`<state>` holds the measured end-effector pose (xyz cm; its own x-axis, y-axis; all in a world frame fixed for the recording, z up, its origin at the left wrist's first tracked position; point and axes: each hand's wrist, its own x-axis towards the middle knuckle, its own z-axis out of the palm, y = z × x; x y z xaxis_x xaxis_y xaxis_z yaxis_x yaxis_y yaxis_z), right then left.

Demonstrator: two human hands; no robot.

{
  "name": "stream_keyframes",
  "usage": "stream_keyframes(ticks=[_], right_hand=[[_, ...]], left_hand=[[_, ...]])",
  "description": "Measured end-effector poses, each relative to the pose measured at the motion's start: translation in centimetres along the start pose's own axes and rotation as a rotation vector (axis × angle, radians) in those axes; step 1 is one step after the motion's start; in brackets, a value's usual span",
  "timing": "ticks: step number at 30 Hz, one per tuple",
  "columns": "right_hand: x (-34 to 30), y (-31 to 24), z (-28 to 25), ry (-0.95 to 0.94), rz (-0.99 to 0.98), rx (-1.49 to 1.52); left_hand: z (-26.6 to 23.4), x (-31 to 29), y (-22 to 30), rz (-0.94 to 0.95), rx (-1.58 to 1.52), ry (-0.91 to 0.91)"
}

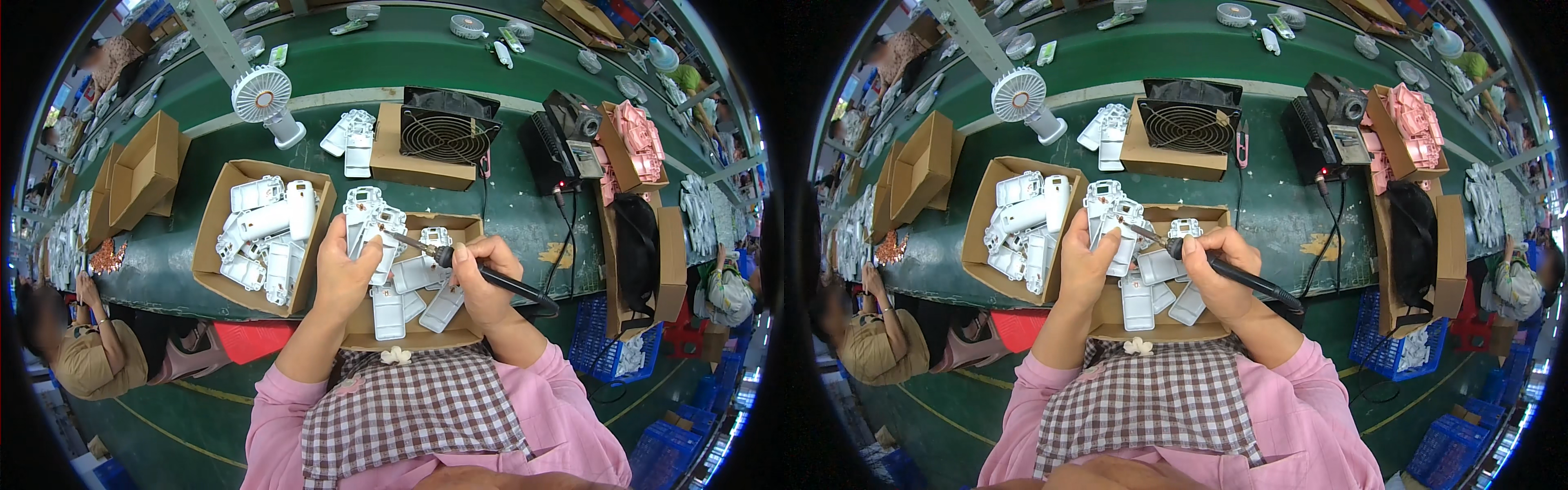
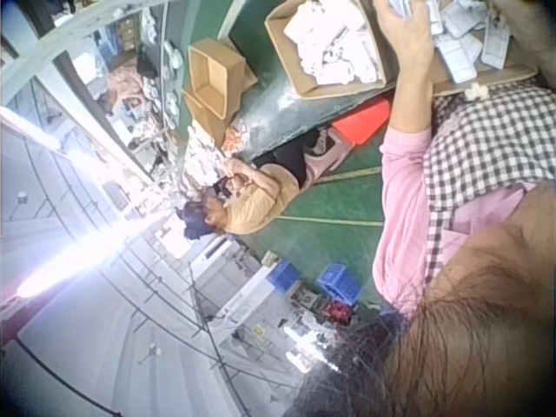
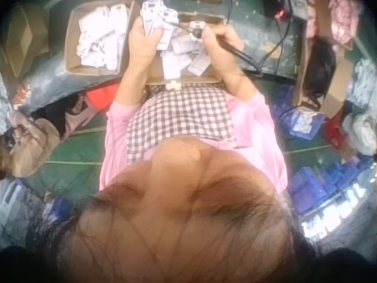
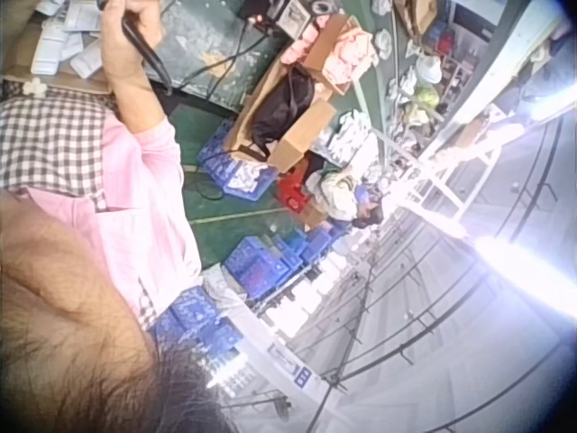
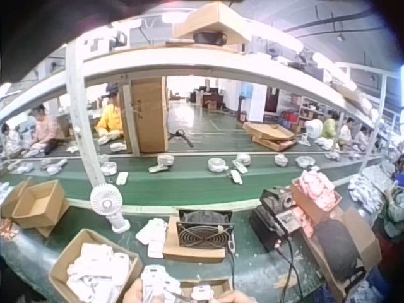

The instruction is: The person solders electrical contacts on plastic casings with a soldering iron, moves boxes of parts to an overhead shelf, and sets an empty box on the table. The person solders additional plastic casings, places them into the cardboard box, and sorts the parts by hand.

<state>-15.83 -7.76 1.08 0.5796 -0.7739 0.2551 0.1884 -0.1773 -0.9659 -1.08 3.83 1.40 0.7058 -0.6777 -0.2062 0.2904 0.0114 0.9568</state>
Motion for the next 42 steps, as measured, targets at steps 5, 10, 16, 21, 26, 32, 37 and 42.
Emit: stream_keyframes(ticks=[5, 10, 16, 21, 26, 32, 37, 42], right_hand=[[-0.1, 0.0, -0.2, 0.010, 0.006, 0.004], [0.1, -0.1, -0.3, 0.009, 0.024, 0.100], [0.1, -0.1, -0.2, -0.003, 0.026, 0.053], [0.0, 0.0, -0.1, 0.004, 0.038, 0.057], [0.1, 0.1, 0.1, 0.003, 0.042, 0.088], [0.1, 0.0, 0.0, -0.037, -0.004, -0.002], [-0.4, 0.2, -0.6, 0.059, -0.032, 0.212], [-0.5, -0.2, -0.3, 0.049, -0.065, 0.197]], left_hand=[[0.0, 0.0, 0.1, -0.031, -0.007, -0.003], [-0.5, 0.3, -1.0, 0.012, 0.044, -0.009], [-0.5, 0.2, -1.1, 0.024, 0.123, -0.017], [-0.3, 0.1, -0.8, 0.054, 0.078, -0.023], [-0.4, 0.1, -0.8, 0.055, 0.111, -0.016], [-0.5, 0.1, -1.0, 0.068, 0.114, -0.030], [-0.7, 0.3, -1.3, 0.045, 0.011, -0.057], [-0.6, 0.1, -1.7, 0.200, 0.255, -0.033]])
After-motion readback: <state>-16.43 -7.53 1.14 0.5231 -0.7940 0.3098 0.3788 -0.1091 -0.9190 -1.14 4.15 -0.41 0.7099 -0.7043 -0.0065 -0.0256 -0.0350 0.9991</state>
